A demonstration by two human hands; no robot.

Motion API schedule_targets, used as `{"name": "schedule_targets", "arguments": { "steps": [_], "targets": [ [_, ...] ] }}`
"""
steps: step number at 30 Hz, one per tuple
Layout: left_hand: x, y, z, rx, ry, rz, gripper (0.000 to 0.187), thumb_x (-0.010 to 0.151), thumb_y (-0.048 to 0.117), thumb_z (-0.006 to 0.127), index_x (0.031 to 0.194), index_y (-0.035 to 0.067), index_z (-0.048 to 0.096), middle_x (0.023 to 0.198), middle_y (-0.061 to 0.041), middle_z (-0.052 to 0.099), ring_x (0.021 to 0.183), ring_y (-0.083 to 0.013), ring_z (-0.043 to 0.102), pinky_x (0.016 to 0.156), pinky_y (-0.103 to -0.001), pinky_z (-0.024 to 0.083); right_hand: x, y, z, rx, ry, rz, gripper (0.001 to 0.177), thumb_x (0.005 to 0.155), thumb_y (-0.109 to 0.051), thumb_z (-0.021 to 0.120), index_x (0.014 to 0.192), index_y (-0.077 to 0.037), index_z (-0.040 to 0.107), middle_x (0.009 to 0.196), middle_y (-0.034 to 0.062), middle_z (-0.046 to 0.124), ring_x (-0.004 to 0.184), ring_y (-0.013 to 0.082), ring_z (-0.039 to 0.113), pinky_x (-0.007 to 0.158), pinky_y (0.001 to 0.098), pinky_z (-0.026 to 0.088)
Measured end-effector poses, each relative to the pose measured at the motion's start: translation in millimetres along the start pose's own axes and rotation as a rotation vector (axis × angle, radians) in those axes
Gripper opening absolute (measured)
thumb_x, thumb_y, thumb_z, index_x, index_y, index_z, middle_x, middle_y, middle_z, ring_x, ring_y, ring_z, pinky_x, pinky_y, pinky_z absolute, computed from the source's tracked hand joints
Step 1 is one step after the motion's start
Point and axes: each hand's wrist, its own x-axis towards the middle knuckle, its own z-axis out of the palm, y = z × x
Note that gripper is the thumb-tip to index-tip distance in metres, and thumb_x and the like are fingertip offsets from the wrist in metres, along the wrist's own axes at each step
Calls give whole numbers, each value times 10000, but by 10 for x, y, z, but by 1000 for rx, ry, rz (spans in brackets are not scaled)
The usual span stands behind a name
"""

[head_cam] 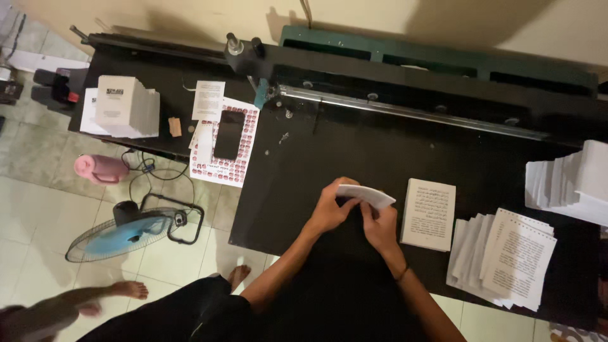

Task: The person picks up small stacks of printed papers from a table and places them into a manual stapling machine. They press down the stapler handle to secure the papers and then move the finished stacks to a pile on the right side of the table.

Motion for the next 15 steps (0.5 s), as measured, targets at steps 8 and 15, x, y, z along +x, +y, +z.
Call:
{"name": "schedule_targets", "arguments": {
  "steps": [8,15],
  "targets": [
    [720,468,-352,-15,-99,153,251,783,27,835,963,44,662,1074,-158,740,1070,-363,691,966,-466,487,505,-152,267,32,41,-88,61,950,-7,652,979,32,689,831,202,734,834,247,709,781,442,536],
    [996,111,-292,-167,-72,39,342,999,424,643,858,116,686,864,-47,755,760,-91,625,724,-274,475,589,14,392,-186,94,-192,113,938,42,618,877,136,634,761,326,667,811,515,689,634,456,519]
  ]
}}
